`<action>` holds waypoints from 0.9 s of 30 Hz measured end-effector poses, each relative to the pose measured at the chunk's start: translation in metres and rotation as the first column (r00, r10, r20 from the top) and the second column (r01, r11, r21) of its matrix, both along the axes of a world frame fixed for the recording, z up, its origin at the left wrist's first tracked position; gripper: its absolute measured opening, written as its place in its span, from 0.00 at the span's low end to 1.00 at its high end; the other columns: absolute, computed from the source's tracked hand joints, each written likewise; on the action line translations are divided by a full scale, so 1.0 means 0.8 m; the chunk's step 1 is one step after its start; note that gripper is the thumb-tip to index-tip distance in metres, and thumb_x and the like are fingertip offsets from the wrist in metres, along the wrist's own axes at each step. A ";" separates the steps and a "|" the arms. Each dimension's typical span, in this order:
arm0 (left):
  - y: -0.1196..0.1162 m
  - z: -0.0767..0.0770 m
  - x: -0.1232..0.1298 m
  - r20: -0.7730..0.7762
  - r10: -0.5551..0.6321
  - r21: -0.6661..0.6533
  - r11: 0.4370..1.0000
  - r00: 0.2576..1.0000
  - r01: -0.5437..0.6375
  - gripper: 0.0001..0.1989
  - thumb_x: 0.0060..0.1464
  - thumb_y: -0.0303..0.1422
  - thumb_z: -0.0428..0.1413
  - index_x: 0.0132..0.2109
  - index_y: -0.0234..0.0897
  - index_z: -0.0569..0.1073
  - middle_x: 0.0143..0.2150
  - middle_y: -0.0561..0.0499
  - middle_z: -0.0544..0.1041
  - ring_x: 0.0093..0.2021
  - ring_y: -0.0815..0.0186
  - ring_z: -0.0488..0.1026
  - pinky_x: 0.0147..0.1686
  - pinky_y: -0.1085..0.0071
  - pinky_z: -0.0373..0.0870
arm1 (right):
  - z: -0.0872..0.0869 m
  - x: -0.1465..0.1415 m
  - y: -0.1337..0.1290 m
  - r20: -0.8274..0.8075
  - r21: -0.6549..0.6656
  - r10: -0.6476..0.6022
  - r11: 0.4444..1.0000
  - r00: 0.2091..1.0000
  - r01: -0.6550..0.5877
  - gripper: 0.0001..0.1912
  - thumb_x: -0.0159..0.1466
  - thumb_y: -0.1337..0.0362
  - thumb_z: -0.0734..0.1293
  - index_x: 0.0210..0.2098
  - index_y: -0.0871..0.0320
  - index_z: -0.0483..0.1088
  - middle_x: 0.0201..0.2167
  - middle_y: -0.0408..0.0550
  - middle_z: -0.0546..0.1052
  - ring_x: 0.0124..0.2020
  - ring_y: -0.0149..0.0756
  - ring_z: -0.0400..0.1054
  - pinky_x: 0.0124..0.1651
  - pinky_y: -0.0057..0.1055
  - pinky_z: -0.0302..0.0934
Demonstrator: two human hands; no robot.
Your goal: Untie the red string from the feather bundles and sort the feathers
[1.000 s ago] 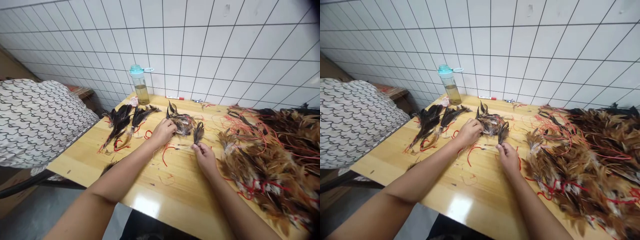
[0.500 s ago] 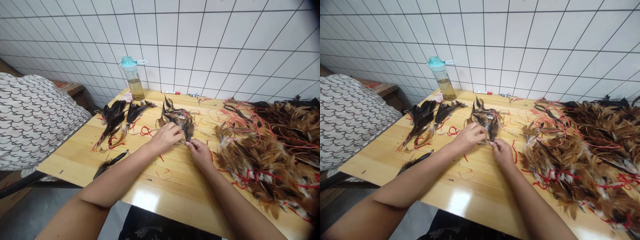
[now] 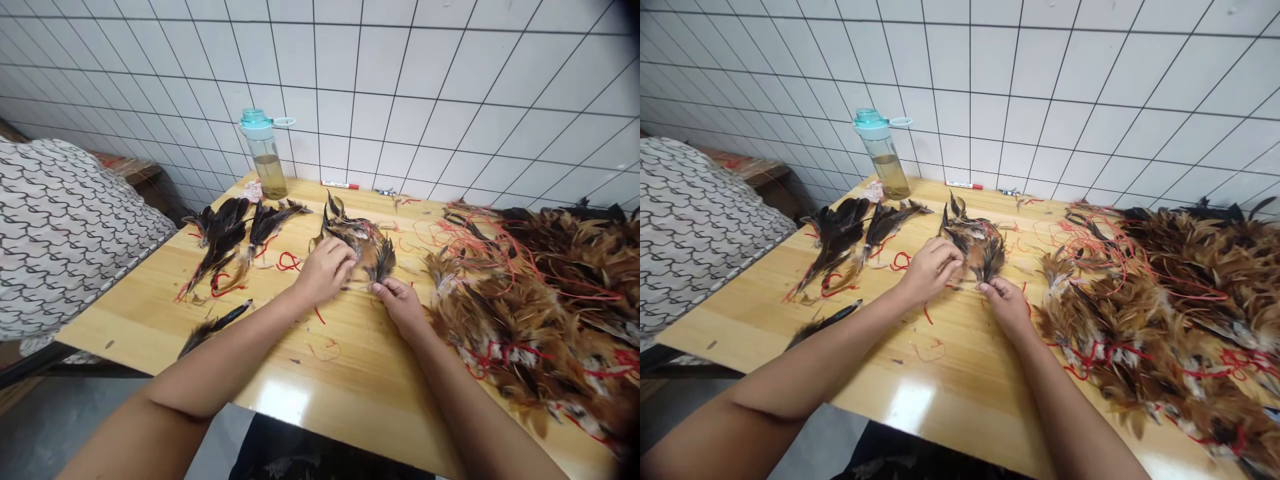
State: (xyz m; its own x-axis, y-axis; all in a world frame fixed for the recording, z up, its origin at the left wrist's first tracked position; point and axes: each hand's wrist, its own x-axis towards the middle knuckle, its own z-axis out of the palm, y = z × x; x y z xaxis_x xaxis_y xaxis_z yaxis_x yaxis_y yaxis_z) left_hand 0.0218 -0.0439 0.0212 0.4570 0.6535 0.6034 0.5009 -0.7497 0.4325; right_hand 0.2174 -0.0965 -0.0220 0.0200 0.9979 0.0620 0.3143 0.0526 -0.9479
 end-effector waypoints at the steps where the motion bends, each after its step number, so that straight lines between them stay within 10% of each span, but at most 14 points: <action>1: 0.001 -0.001 0.001 0.022 -0.015 -0.112 0.994 1.000 0.017 0.07 0.60 0.28 0.51 0.36 0.34 0.73 0.37 0.48 0.74 0.41 0.65 0.68 0.44 0.68 0.65 | 0.000 0.001 0.000 -0.018 -0.006 0.005 1.000 1.000 -0.005 0.14 0.58 0.52 0.65 0.26 0.56 0.72 0.24 0.42 0.72 0.29 0.34 0.65 0.35 0.29 0.59; 6: -0.002 -0.012 0.016 0.099 -0.127 -0.552 0.818 0.987 0.160 0.06 0.54 0.32 0.57 0.32 0.34 0.76 0.31 0.52 0.72 0.34 0.68 0.69 0.36 0.73 0.63 | 0.001 0.000 -0.002 -0.022 0.044 0.046 0.998 0.999 -0.045 0.13 0.58 0.53 0.65 0.27 0.56 0.72 0.26 0.43 0.74 0.31 0.35 0.67 0.37 0.31 0.61; 14: -0.008 -0.025 0.025 0.300 -0.073 -0.734 0.619 0.951 0.279 0.08 0.50 0.34 0.57 0.29 0.33 0.71 0.25 0.57 0.68 0.28 0.72 0.64 0.30 0.75 0.59 | 0.001 -0.009 -0.005 0.142 0.127 0.085 0.987 0.986 -0.103 0.11 0.60 0.58 0.64 0.25 0.54 0.73 0.29 0.47 0.79 0.34 0.38 0.72 0.41 0.34 0.64; 27: 0.006 -0.019 0.011 0.293 -0.020 -0.576 0.794 0.956 0.193 0.07 0.54 0.33 0.54 0.38 0.34 0.73 0.33 0.52 0.73 0.34 0.70 0.68 0.35 0.73 0.66 | -0.001 -0.008 -0.005 0.189 0.185 -0.028 0.983 0.982 -0.007 0.13 0.60 0.57 0.63 0.24 0.56 0.71 0.24 0.45 0.74 0.30 0.36 0.68 0.37 0.31 0.62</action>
State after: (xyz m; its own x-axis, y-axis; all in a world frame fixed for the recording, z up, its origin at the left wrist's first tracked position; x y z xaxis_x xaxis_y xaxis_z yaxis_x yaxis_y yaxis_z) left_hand 0.0310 -0.0393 0.0058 0.4299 0.8762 0.2179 0.2382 -0.3428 0.9087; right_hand 0.2111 -0.1009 -0.0230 0.0007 0.9686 0.2485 0.4890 0.2164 -0.8450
